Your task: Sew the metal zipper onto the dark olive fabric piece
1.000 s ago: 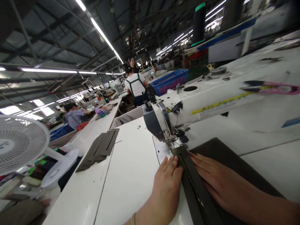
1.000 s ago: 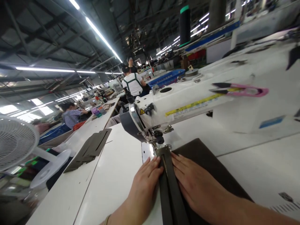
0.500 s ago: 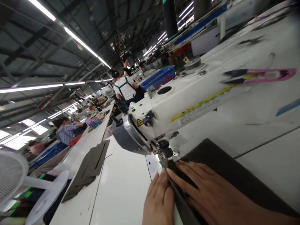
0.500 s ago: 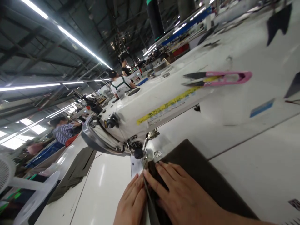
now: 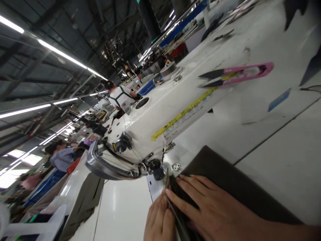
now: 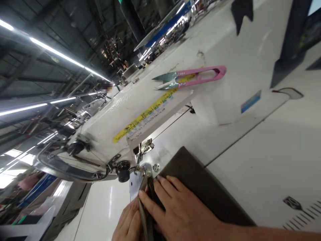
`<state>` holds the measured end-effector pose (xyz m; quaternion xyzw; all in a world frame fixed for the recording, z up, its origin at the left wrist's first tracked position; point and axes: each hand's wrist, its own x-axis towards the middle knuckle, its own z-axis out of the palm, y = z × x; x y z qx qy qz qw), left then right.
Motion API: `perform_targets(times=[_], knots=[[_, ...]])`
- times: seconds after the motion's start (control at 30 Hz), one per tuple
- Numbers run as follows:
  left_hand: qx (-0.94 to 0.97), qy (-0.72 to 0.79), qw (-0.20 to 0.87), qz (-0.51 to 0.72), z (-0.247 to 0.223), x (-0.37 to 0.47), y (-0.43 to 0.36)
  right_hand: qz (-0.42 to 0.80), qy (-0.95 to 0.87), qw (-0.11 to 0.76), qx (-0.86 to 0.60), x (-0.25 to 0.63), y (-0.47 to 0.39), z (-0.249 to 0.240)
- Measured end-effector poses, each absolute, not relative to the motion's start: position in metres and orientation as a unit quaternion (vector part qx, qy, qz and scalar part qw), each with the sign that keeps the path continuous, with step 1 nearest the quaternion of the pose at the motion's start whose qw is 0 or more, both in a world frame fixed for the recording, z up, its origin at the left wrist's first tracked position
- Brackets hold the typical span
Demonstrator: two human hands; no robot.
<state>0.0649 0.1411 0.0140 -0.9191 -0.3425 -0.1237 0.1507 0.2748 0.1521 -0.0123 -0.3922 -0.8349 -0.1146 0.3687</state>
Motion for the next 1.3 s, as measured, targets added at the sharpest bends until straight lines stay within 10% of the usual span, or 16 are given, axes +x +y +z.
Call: perform_targets(times=[1.3], knots=[[-0.848, -0.468, 0.154, -0.194, 0.008, 0.102, 0.151, -0.144, -0.910, 0.326, -0.213, 0.288, 0.184, -0.021]])
